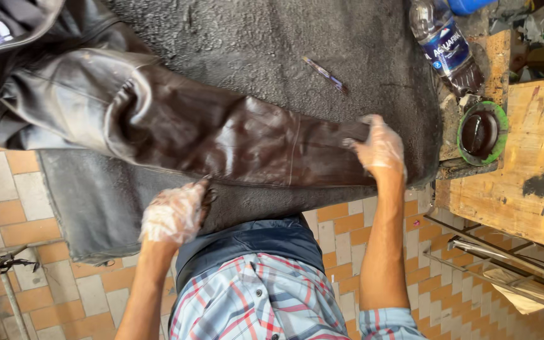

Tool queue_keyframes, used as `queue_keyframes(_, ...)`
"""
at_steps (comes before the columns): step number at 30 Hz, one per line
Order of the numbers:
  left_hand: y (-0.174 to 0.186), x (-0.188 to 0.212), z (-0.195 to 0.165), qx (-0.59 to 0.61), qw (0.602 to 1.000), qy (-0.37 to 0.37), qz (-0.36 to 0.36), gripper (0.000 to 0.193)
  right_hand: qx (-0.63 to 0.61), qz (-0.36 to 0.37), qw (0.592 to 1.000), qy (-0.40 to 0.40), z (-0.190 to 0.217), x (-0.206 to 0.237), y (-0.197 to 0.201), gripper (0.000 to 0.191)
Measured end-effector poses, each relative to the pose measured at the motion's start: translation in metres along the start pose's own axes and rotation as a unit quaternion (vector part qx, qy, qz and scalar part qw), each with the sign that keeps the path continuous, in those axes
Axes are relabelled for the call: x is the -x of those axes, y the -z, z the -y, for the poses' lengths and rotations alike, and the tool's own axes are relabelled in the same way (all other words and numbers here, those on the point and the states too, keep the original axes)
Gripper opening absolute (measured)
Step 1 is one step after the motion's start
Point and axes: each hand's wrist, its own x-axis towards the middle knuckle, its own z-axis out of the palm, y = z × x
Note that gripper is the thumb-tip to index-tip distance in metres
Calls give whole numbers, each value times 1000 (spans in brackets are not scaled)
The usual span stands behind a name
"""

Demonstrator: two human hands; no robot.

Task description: The person rubs dark dye into the sleeve of a brown leather jacket laid on a padded table, using a small sponge by hand. They dip the sponge into a bowl of dye, work the dye along seams with a small blade-like tool, wipe the surface, and finally lift and wring the jacket sleeve.

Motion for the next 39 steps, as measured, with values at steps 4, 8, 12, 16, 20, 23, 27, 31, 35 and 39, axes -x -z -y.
queue_keyframes(4, 11, -10, -10, 42, 999, -20, -11, 61, -91, -71, 966, 230, 105, 47, -66, 54)
queue_keyframes(8, 17, -12, -9, 61, 998, 12, 29, 57, -166, 55, 959, 222, 142, 62, -103, 11)
queue_keyframes(12, 13, -5, 4, 79, 997, -22, -3, 57, 76, -87, 985, 130, 114, 47, -87, 12)
queue_keyframes(16, 6, 0, 14, 67, 997, -45, -17, 61, -32, -43, 976, 213, 117, 47, -107, 36)
queue_keyframes(20, 7, 3, 22, 63, 996, -61, -20, 58, -37, -55, 960, 274, 130, 56, -125, 23)
queue_keyframes(23, 10, 4, 27, 83, 991, -87, -51, 59, 128, -110, 946, 278, 116, 51, -96, 20)
queue_keyframes(27, 14, 3, 27, 78, 992, -93, -33, 58, 107, 57, 984, 131, 108, 58, -79, 30)
queue_keyframes(31, 18, 1, 24, 89, 994, -62, 2, 54, 37, -54, 948, 312, 110, 99, -133, 42)
queue_keyframes(35, 26, 3, 18, 85, 995, -52, -1, 57, -294, 69, 936, -180, 27, 103, -131, 19)
queue_keyframes(39, 29, 3, 3, 68, 996, -17, 50, 65, 239, 4, 971, 3, -69, 57, -56, 24)
